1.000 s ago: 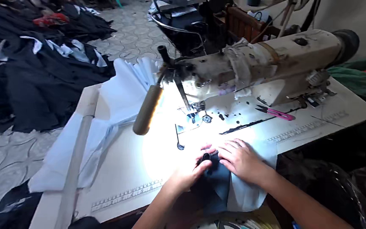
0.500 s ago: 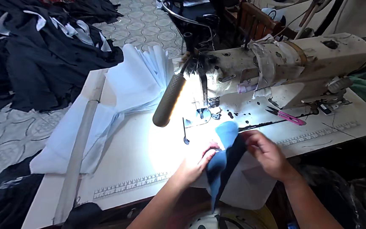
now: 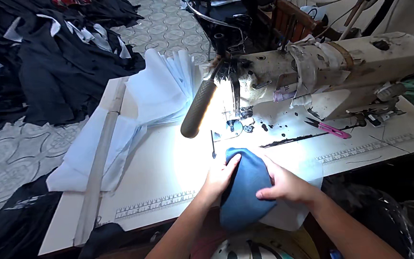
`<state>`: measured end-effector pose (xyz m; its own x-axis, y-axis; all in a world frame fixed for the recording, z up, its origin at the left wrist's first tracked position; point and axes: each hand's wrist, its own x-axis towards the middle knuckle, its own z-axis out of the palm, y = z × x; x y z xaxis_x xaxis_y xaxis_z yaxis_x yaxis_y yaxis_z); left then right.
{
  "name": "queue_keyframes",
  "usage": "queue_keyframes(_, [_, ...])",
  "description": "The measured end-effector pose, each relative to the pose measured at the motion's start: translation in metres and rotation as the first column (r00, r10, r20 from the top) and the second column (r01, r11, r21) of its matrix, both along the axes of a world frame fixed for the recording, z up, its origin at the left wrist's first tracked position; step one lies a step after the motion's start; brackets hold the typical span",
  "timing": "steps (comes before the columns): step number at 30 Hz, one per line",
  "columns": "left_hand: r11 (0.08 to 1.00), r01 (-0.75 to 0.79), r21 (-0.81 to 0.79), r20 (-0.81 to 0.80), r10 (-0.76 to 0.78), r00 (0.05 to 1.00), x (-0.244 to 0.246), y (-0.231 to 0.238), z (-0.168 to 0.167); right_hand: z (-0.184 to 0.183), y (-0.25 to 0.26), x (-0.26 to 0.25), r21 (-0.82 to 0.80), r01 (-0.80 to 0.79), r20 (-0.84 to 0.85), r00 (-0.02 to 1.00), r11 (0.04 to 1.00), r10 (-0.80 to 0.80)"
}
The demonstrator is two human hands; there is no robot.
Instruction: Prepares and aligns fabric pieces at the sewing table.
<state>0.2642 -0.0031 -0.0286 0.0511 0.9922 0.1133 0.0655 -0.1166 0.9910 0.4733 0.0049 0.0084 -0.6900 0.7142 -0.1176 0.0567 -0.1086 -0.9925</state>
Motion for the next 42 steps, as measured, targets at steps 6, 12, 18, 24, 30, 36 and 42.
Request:
queue_keyframes(6, [1.0,-0.02,0.006,-0.115,0.02,0.993,0.002,-0.001,-0.007,0.002,-0.021,0.071,0.101,0.292,0.114,0.946,0.951,-0.302])
queue_keyframes(12, [0.959,0.03,-0.28,-0.534,-0.182,0.826,0.007,0.001,0.014,-0.009,-0.023,0.103,0.542,0.36,0.402,0.682,0.759,-0.611])
queue_keyframes(18, [0.988,0.142,-0.06,-0.716,-0.141,0.683,0.009,0.016,0.017,-0.021,-0.013,0.112,0.78,0.288,0.368,0.507,0.556,-0.779])
queue_keyframes(24, [0.989,0.135,-0.064,-0.725,-0.139,0.675,0.006,0.018,0.012,-0.014,-0.018,0.122,0.703,0.259,0.447,0.563,0.662,-0.695])
queue_keyframes(30, [0.964,0.196,-0.18,-0.633,-0.266,0.727,0.0,0.029,0.025,-0.009,-0.013,0.115,0.506,0.438,0.38,0.659,0.743,-0.649])
queue_keyframes(36, [0.97,0.034,0.241,-0.648,0.135,0.749,0.0,0.032,-0.009,-0.008,-0.011,0.117,0.46,0.477,0.379,0.657,0.749,-0.652])
queue_keyframes(42, [0.994,-0.035,0.104,-0.677,0.096,0.73,0.0,0.031,0.0,-0.013,-0.011,0.115,0.495,0.493,0.329,0.656,0.716,-0.68])
